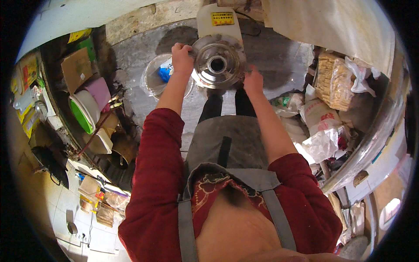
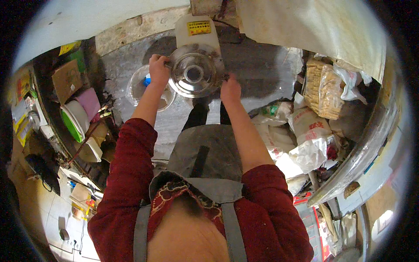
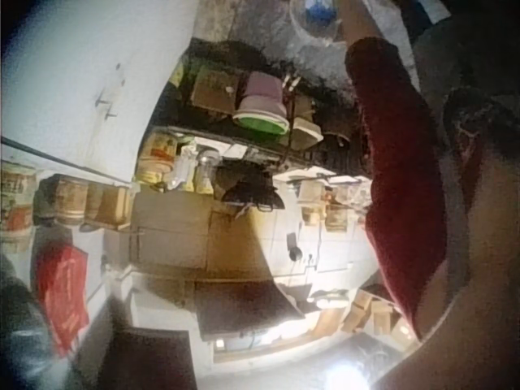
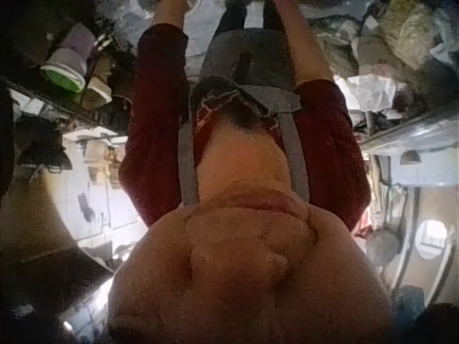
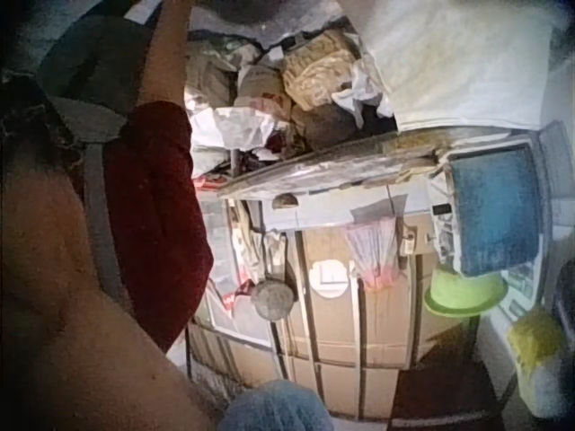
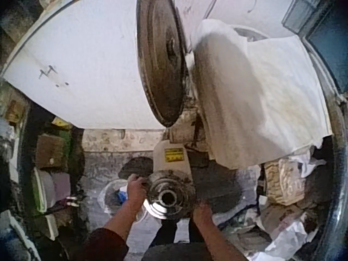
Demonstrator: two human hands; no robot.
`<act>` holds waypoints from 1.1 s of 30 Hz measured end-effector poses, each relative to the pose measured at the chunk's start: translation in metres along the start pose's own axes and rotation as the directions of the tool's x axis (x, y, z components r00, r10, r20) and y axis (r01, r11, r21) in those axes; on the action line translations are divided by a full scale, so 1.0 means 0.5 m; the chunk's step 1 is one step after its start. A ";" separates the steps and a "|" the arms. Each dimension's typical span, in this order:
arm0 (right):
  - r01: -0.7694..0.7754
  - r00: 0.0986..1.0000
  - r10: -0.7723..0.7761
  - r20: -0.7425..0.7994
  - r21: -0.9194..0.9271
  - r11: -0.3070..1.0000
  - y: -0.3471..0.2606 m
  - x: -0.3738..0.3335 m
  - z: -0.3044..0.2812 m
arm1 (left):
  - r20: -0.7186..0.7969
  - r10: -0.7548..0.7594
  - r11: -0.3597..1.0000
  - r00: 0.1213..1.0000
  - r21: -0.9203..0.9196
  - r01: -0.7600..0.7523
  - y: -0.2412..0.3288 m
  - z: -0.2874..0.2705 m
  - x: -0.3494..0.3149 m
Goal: The person rinses a food processor bowl under running water, then assembles the food processor by placing the bowl on the base, inserting the blade assembly, and securing the lid. The person also washes their hands during the process.
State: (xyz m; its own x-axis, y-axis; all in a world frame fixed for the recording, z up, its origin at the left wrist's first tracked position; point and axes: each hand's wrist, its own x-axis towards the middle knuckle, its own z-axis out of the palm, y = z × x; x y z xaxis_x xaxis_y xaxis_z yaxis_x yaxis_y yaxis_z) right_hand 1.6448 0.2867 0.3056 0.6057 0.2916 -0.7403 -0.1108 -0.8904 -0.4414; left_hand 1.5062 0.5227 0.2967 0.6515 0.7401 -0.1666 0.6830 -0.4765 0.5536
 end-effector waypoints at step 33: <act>-0.421 0.887 0.346 0.307 0.846 0.327 0.030 0.004 0.018 | -0.101 0.195 0.980 0.976 0.067 -0.188 0.006 -0.010 0.003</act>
State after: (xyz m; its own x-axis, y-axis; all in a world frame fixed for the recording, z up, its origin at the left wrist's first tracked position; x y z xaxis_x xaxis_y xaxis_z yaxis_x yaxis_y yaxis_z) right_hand 1.6374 0.2769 0.2928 0.2568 0.0581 -0.9647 -0.9577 -0.1186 -0.2620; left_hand 1.5077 0.5244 0.3021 0.7351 0.6774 0.0277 0.5684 -0.6380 0.5194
